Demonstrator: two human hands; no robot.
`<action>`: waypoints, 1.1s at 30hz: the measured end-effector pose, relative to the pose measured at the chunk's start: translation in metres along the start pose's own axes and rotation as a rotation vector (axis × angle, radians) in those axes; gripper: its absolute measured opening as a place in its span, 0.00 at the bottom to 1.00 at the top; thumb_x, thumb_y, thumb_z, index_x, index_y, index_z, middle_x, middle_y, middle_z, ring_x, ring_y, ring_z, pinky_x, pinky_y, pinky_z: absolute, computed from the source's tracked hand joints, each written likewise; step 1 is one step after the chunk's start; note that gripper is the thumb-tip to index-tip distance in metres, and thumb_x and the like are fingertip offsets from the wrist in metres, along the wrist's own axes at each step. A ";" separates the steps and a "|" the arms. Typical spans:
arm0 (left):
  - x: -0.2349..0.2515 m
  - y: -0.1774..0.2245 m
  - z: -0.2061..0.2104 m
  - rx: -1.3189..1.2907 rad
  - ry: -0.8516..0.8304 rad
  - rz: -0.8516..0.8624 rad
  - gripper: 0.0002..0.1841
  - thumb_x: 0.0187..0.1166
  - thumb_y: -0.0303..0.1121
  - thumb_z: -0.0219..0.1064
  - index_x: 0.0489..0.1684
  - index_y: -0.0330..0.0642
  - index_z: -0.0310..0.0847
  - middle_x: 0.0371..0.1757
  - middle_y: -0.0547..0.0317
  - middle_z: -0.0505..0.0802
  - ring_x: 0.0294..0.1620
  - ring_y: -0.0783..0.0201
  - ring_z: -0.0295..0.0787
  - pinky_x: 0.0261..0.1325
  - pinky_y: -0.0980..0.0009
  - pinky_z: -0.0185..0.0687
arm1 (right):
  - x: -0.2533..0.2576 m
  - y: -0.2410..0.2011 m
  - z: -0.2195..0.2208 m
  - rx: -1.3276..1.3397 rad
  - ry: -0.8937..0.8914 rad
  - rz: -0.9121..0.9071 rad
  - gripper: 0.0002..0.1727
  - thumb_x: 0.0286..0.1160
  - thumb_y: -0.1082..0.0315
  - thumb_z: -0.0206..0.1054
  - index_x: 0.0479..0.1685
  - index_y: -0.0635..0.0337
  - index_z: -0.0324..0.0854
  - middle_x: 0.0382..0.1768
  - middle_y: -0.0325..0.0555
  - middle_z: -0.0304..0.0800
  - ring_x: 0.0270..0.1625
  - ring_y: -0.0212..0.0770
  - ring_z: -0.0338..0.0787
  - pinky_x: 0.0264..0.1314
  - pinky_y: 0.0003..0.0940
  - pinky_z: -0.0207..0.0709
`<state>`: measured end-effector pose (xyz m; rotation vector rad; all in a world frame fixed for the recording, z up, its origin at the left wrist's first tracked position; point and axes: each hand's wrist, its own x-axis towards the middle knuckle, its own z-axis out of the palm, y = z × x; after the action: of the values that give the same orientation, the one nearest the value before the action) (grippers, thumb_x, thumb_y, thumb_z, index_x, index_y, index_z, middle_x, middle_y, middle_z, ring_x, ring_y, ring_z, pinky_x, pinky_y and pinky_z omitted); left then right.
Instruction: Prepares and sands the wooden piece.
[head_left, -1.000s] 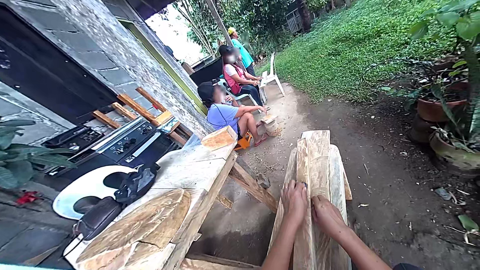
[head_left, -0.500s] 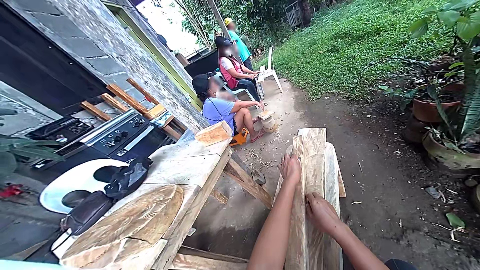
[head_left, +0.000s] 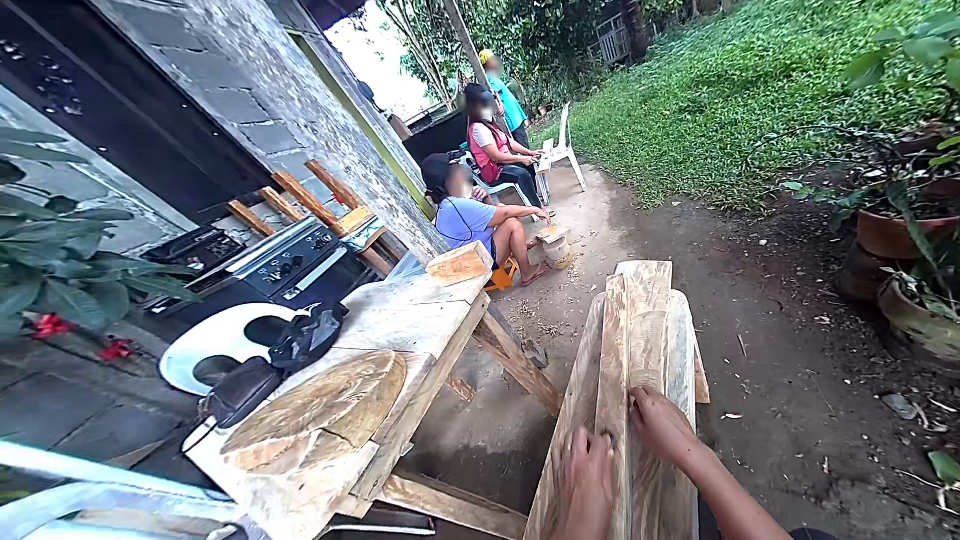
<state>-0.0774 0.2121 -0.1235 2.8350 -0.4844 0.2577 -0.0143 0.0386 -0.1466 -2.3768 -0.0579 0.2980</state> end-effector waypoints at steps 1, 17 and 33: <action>-0.021 -0.002 0.001 -0.015 0.074 0.046 0.12 0.81 0.33 0.65 0.46 0.37 0.95 0.46 0.40 0.93 0.52 0.37 0.91 0.57 0.39 0.81 | 0.001 -0.001 0.000 0.001 -0.001 0.009 0.24 0.90 0.64 0.54 0.79 0.66 0.73 0.73 0.63 0.80 0.74 0.58 0.83 0.77 0.53 0.75; -0.006 -0.012 0.022 -0.059 0.210 0.100 0.12 0.79 0.35 0.65 0.44 0.42 0.96 0.42 0.46 0.93 0.48 0.42 0.91 0.52 0.43 0.82 | 0.004 -0.006 0.006 -0.066 0.035 0.065 0.23 0.89 0.65 0.54 0.77 0.67 0.74 0.72 0.62 0.80 0.75 0.58 0.83 0.75 0.51 0.77; 0.214 0.036 0.031 0.143 -0.209 -0.152 0.20 0.90 0.37 0.53 0.75 0.49 0.82 0.76 0.46 0.82 0.77 0.47 0.79 0.77 0.44 0.69 | 0.004 -0.006 0.006 -0.065 0.031 0.060 0.22 0.89 0.66 0.53 0.76 0.67 0.75 0.71 0.62 0.81 0.74 0.58 0.83 0.74 0.51 0.78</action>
<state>0.1127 0.1059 -0.0991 3.0361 -0.2978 -0.0355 -0.0113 0.0479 -0.1473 -2.4500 0.0178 0.2920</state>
